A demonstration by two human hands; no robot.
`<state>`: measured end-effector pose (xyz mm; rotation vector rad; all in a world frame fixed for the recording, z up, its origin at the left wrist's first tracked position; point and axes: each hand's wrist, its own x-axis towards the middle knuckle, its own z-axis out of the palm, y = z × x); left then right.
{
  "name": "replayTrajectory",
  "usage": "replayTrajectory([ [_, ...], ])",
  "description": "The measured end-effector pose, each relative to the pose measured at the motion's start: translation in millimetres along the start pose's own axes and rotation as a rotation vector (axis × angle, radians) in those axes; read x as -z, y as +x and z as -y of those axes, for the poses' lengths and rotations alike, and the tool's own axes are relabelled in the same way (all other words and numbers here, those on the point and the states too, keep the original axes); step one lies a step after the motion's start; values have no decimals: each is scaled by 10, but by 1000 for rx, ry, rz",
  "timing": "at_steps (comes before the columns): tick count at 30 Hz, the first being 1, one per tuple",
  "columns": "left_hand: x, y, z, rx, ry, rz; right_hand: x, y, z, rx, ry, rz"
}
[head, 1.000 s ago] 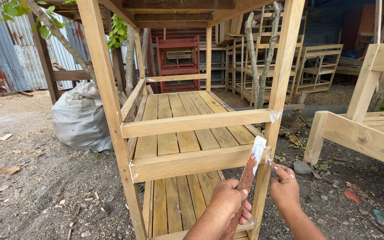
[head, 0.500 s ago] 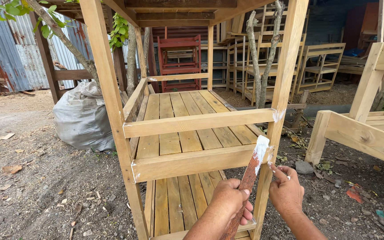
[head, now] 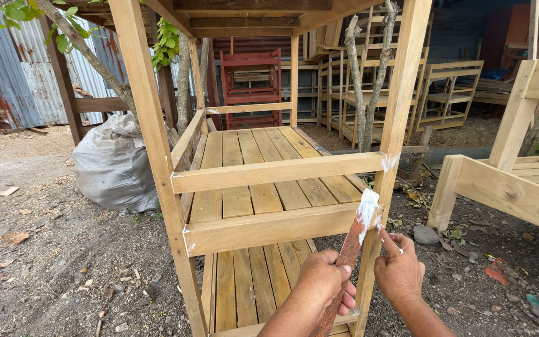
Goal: The person scoops white wood glue from a yellow container using a flat wooden stick and applies it to the joints of a wooden shelving unit. The person works on the upper and lower shelves, spreading glue along the frame edges and corners.
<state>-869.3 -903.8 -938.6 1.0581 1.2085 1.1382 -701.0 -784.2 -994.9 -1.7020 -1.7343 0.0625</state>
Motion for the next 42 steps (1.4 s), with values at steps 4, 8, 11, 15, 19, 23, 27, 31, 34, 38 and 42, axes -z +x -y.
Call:
replayTrajectory([
  [4,-24,10,5,7,31,-22,-32,-15,104,20,-40,33],
  [8,-45,13,26,6,12,-21,-35,-83,83,27,-34,30],
  [11,-22,10,37,-17,6,-15,-9,-82,30,14,21,-31],
  [15,-16,20,41,1,-1,-20,-33,-26,67,-52,87,25],
  [19,-34,17,62,2,18,-24,-65,-44,118,-42,87,37],
  [23,-17,8,53,-10,14,-20,8,-4,51,-74,146,-20],
  [27,-31,-2,17,12,36,-38,80,83,73,26,42,-80],
  [31,-52,4,-16,77,46,-56,25,50,115,72,-164,-43],
  [34,-51,7,1,47,48,-25,-24,-39,69,71,-232,-13],
  [38,-45,18,43,45,47,-36,-1,-64,4,26,-185,-9],
  [42,-28,26,60,36,13,-26,105,71,48,17,-28,-132],
])
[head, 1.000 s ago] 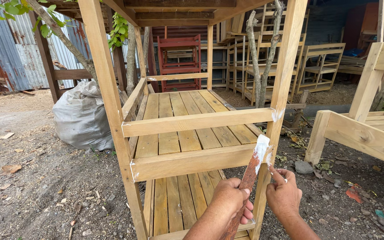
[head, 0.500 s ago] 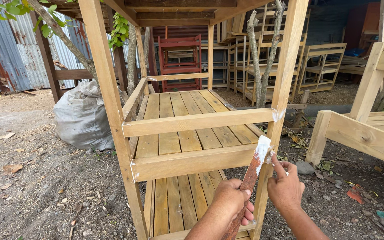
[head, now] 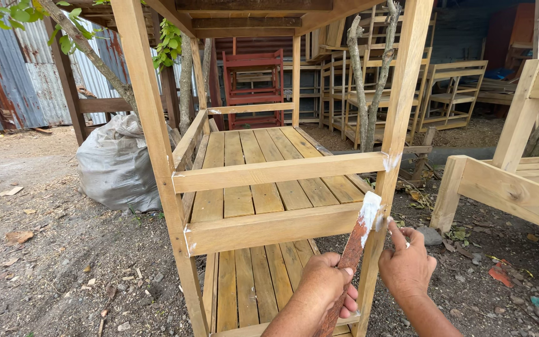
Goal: The person scoops white wood glue from a yellow container using a flat wooden stick and applies it to the joints of a wooden shelving unit. The person works on the upper and lower shelves, spreading glue along the frame edges and corners.
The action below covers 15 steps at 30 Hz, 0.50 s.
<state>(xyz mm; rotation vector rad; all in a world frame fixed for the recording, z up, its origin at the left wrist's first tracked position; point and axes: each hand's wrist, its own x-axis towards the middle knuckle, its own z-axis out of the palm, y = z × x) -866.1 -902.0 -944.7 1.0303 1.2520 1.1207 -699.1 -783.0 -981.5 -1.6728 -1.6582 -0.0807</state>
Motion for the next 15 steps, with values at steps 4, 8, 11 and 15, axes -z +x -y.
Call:
replayTrajectory([
  [4,10,7,-6,-16,-5,0,28,54,82,67,-153,62],
  [8,-23,4,-8,-12,6,2,35,-53,49,75,-272,143],
  [11,-52,-12,-10,-24,-16,22,63,-69,11,84,-279,105],
  [15,-49,-36,-33,-44,-13,28,80,-5,42,111,-180,-7],
])
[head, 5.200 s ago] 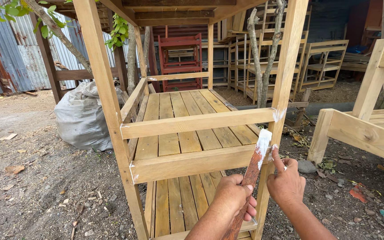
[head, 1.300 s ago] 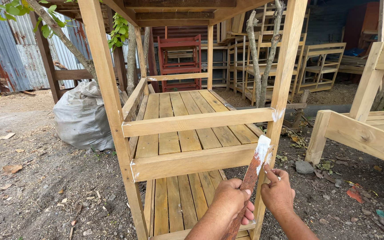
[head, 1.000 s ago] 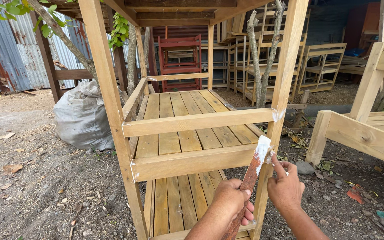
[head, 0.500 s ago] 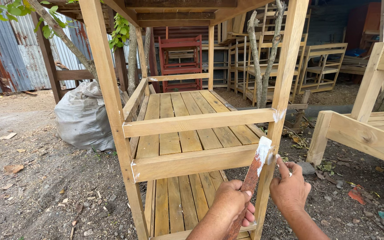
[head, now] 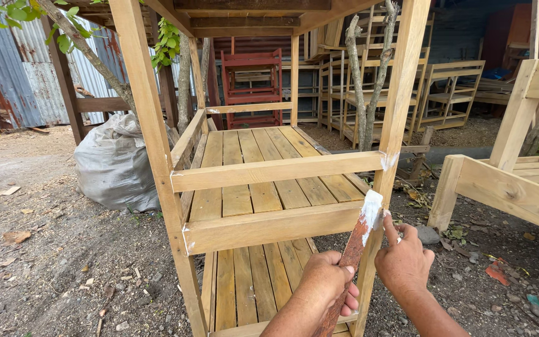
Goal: The person scoops white wood glue from a yellow container using a flat wooden stick and applies it to the joints of a wooden shelving unit. The person works on the upper and lower shelves, spreading glue along the frame edges and corners.
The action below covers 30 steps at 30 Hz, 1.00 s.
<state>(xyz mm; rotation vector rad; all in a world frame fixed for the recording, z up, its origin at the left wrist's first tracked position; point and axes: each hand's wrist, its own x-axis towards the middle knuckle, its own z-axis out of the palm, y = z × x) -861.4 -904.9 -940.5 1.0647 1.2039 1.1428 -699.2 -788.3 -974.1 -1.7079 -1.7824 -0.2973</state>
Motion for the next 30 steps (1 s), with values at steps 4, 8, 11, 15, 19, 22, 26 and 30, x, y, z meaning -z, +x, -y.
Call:
replayTrajectory([
  [4,24,-16,-33,31,24,-14,-15,-6,45,-5,-91,123],
  [8,23,-37,-31,9,4,-1,-3,-76,22,-41,-121,206],
  [11,15,-47,-19,10,10,-3,65,-35,3,-45,-70,120],
  [15,19,-38,-19,13,15,-18,160,104,62,-43,99,12],
  [19,29,-25,-11,0,20,-14,102,71,125,-19,7,80],
  [22,46,-39,14,-8,18,-15,14,25,63,-53,47,123],
  [26,53,-50,27,18,23,-14,-30,115,-66,-129,416,-70],
  [30,37,-69,40,1,-22,23,8,155,-52,6,655,-356],
])
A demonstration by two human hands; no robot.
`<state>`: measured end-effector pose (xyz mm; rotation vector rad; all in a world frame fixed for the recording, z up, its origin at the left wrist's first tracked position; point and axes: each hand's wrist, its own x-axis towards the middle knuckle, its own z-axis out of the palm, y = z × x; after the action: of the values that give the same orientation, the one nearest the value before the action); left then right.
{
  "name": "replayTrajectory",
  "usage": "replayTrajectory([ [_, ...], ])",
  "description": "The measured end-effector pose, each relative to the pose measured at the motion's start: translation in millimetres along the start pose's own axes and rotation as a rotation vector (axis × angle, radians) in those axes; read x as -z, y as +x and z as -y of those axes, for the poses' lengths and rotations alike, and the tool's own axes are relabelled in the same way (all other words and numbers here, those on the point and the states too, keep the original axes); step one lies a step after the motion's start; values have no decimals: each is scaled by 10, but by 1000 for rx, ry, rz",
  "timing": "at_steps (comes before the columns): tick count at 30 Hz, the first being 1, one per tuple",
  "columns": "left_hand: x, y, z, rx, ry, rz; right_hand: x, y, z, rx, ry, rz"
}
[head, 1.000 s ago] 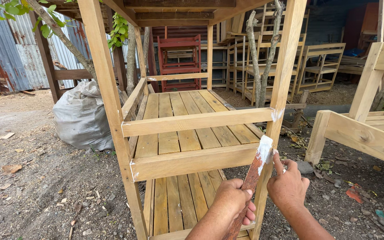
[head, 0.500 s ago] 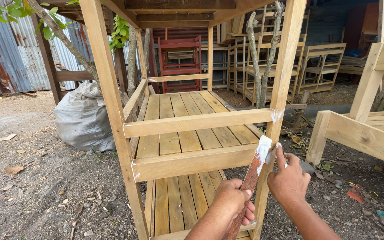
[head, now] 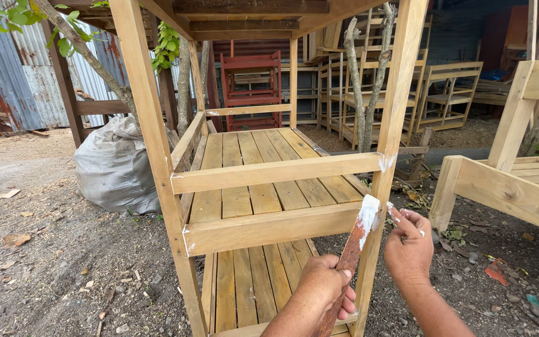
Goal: The person scoops white wood glue from a yellow container using a flat wooden stick and applies it to the joints of a wooden shelving unit. The person works on the upper and lower shelves, spreading glue along the frame edges and corners.
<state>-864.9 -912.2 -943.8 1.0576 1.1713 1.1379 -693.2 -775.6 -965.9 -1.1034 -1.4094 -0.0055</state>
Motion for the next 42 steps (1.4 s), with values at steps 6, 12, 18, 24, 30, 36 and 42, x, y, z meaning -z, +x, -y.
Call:
replayTrajectory([
  [6,-39,8,27,65,-7,-9,73,-58,197,12,-17,55],
  [12,-92,72,129,37,-9,-43,109,-136,219,55,13,74],
  [18,-119,80,253,28,8,-24,97,-309,31,91,61,-46],
  [24,-144,47,289,48,9,-21,45,-456,-208,-67,-13,47],
  [30,-120,-1,267,41,35,-45,6,-399,-223,-219,-321,353],
  [36,-127,-9,221,61,46,-41,6,-410,-187,-21,-531,377],
  [42,-124,16,278,44,38,-30,49,-525,-254,124,-711,405],
])
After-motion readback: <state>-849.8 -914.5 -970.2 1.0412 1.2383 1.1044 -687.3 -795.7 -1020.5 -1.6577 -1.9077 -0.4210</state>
